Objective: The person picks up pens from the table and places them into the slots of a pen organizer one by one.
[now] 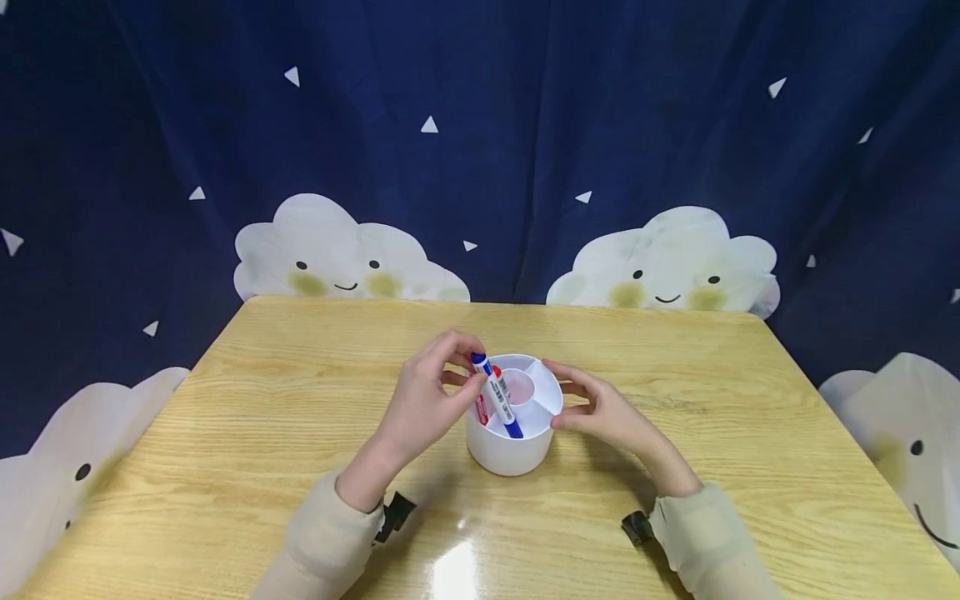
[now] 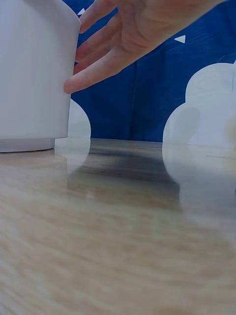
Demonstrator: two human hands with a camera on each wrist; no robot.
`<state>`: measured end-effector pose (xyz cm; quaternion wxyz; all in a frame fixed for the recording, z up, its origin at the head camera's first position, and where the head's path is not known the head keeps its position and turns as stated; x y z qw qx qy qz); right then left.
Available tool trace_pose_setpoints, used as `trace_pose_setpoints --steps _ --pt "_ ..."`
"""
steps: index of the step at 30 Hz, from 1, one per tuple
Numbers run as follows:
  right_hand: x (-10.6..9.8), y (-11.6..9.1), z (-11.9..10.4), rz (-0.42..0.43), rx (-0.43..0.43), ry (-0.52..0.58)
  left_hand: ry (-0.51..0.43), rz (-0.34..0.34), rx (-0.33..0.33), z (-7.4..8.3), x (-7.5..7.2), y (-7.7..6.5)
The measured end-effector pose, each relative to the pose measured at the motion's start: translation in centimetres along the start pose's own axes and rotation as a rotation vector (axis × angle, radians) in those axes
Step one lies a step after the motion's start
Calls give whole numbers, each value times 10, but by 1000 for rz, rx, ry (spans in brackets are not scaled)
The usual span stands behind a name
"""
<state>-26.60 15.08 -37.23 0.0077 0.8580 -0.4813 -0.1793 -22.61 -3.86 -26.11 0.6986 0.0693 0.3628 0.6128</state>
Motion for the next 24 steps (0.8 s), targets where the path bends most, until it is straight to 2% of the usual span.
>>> trace_pose_setpoints --steps 14,20,24 --pt "-1 0 3 -1 -14 4 76 -225 14 -8 23 -7" --pt "-1 -1 4 -8 -16 10 109 -327 -2 -12 34 -11" --pt "0 -1 5 -7 -8 5 132 -358 -13 -14 37 -13"
Point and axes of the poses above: each hand's wrist, its own y-axis towards the middle knuckle, its own x-axis out of the palm, z = x × y, the point moved 9 cm from there along y, towards the middle knuckle, and after that the axes turned 3 degrees about -x, right-handed, at the moved point
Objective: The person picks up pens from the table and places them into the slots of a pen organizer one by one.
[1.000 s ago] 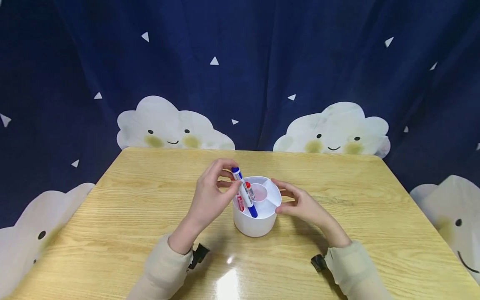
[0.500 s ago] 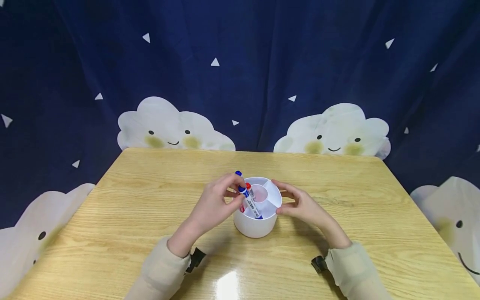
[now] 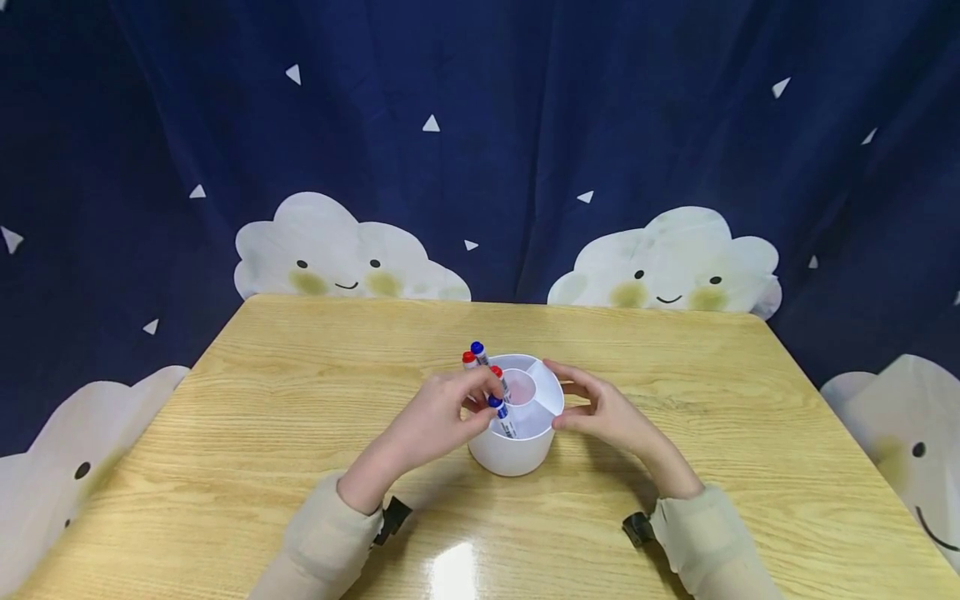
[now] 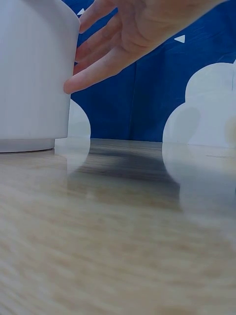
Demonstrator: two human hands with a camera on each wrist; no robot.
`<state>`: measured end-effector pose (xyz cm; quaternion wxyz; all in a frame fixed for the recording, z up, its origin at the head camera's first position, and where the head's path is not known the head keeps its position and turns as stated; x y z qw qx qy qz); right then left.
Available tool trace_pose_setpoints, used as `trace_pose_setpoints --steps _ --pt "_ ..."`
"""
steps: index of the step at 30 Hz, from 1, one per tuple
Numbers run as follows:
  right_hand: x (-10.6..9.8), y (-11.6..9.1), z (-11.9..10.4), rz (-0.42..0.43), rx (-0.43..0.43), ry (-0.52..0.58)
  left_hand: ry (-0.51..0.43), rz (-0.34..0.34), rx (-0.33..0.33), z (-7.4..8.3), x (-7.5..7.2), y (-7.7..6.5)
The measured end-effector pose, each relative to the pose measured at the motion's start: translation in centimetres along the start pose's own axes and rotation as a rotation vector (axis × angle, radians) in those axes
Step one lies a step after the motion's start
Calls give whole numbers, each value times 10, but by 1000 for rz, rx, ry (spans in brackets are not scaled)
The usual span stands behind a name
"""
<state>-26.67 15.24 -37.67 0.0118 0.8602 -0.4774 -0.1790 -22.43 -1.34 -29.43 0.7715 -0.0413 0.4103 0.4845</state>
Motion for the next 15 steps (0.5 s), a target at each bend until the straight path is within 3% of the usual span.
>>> trace_pose_setpoints --steps 9,15 --pt "-1 0 -2 -11 -30 -14 24 -33 -39 -6 -1 -1" --pt "-7 -2 -4 -1 -79 -91 98 2 -41 -12 -9 -3"
Point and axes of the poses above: each hand's wrist, its own y-axis towards the middle knuckle, its own x-axis out of the palm, z = x × y, the point moved 9 cm from there along y, towards the middle knuckle, and after that the axes turned 3 degrees about -x, right-handed, at the moved point
